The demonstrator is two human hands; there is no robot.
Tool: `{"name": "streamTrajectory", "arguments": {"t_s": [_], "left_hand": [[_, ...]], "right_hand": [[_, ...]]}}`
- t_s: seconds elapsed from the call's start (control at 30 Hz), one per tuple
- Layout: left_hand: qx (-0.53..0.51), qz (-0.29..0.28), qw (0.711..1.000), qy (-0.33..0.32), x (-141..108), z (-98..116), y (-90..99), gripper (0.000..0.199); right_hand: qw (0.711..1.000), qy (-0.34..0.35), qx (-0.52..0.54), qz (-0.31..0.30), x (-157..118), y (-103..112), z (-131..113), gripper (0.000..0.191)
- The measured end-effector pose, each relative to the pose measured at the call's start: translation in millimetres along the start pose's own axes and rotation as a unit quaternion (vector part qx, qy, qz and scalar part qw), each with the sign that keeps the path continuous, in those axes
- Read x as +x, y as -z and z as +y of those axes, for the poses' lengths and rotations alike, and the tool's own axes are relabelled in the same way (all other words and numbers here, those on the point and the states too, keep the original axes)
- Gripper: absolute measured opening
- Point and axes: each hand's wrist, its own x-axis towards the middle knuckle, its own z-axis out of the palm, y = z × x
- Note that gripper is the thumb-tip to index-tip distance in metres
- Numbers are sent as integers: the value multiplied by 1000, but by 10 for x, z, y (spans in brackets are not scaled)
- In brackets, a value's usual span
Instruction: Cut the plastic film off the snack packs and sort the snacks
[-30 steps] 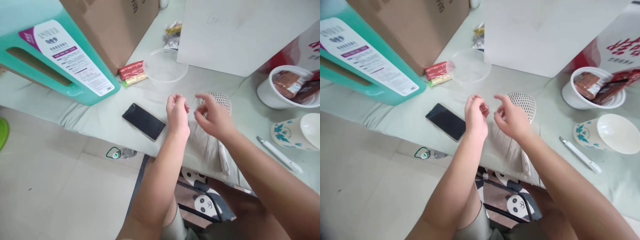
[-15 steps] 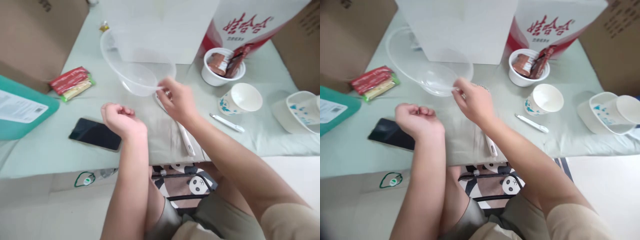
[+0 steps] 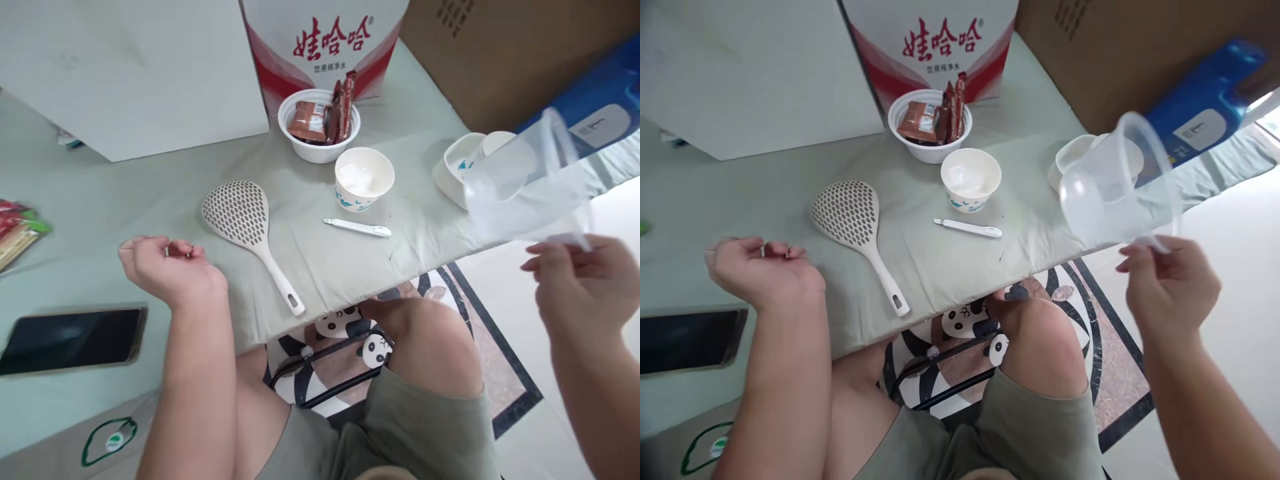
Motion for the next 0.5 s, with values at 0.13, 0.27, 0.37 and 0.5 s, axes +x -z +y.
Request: {"name": "streamTrajectory", "arguments": {"t_s": [0.13, 0.27, 0.37, 0.5], "left_hand": [[9, -16, 1000, 0, -93, -63, -103, 31], [11, -31, 999, -9, -119, -110, -136, 33], [18, -39, 999, -14, -98, -129, -125, 35], [28, -43, 999, -15, -67, -120, -102, 33]], "right_hand": [[999, -19, -18, 45, 762, -87, 84, 10], [991, -87, -100, -16, 1222, -265, 1, 33], [987, -100, -119, -46, 1296, -365, -61, 40], [989, -101, -96, -41, 1248, -419, -84, 47]]}}
